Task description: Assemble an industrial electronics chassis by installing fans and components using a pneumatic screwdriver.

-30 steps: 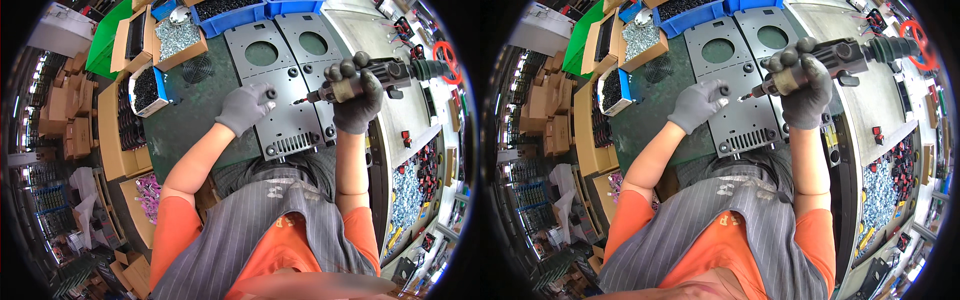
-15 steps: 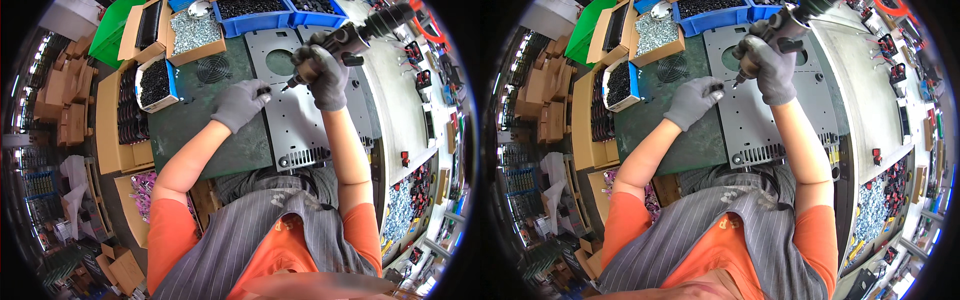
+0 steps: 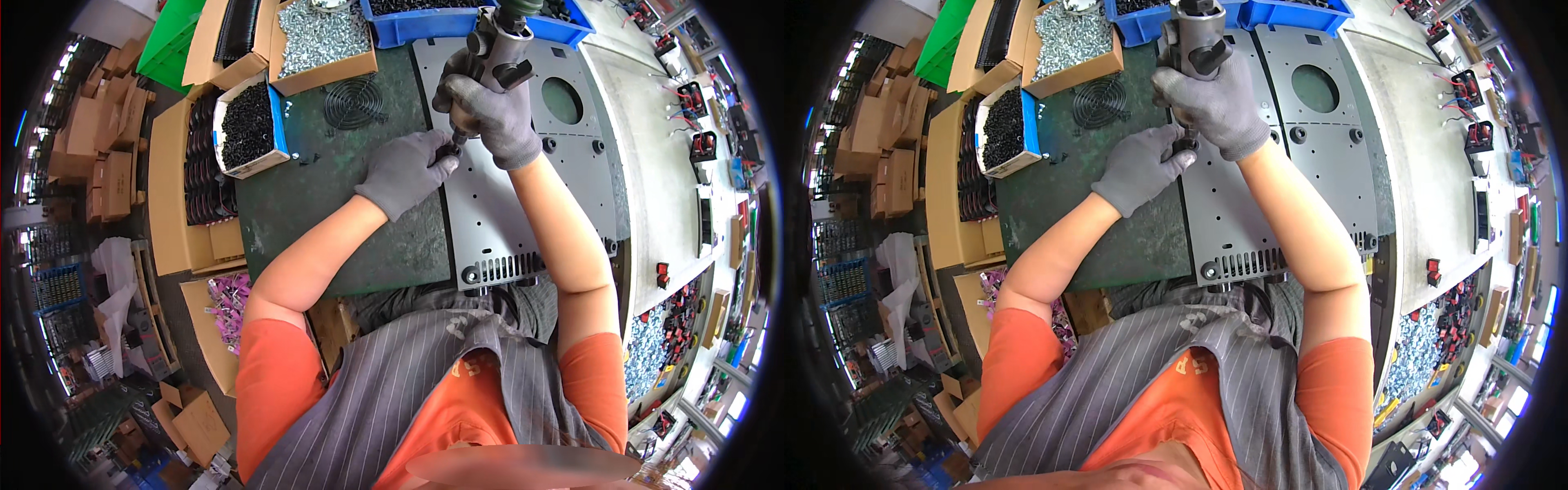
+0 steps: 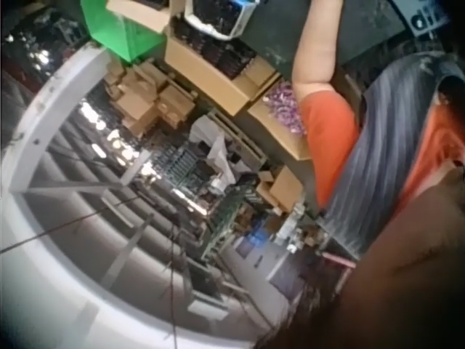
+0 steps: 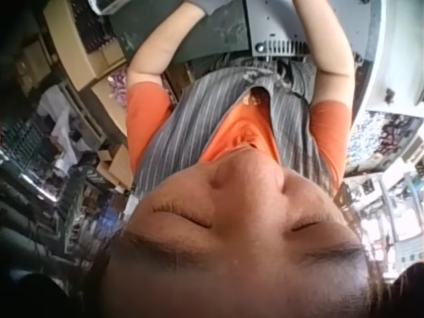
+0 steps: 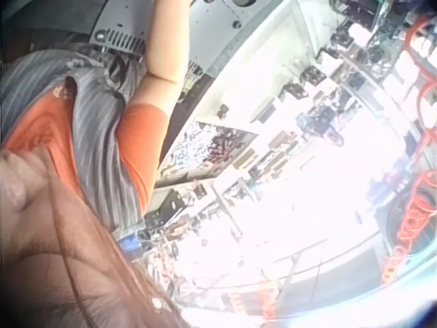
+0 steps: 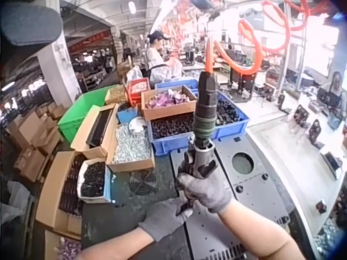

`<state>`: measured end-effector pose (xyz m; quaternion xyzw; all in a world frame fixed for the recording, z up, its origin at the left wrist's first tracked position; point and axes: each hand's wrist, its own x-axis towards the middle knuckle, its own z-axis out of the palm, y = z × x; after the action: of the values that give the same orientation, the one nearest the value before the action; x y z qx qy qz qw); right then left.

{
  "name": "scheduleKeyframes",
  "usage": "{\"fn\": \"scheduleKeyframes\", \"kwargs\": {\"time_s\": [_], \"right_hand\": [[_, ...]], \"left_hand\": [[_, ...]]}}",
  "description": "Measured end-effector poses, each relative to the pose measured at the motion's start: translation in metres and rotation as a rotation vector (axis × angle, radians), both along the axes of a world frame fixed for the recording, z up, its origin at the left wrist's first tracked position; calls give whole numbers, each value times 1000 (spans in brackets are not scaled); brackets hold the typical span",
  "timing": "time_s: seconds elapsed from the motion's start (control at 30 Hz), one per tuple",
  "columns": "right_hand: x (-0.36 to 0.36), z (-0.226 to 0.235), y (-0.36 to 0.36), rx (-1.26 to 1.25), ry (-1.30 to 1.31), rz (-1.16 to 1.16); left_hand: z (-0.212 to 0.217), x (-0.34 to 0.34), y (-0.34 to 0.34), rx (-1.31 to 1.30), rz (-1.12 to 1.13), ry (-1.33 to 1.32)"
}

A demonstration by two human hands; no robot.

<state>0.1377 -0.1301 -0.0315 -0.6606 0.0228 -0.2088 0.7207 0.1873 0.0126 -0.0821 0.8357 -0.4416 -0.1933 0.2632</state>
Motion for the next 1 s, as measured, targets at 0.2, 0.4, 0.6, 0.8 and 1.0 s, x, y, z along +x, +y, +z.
{"fn": "scheduleKeyframes", "kwargs": {"time_s": [0.2,0.4,0.6,0.8,1.0], "right_hand": [[4,-5,3,100,-46,-23],[3,2,-2,-55,-66,-41],[-47,32,-5,114,-164,117],[-112,45,15,402,-386,101],[-138,32,23,557,-329,133]], "left_hand": [[-3,5,0,-28,-13,-24],[-9,10,-7,-40,-56,-109],[-22,39,-1,-155,8,409],[48,122,6,-608,366,619],[61,210,14,-490,405,543]]}}
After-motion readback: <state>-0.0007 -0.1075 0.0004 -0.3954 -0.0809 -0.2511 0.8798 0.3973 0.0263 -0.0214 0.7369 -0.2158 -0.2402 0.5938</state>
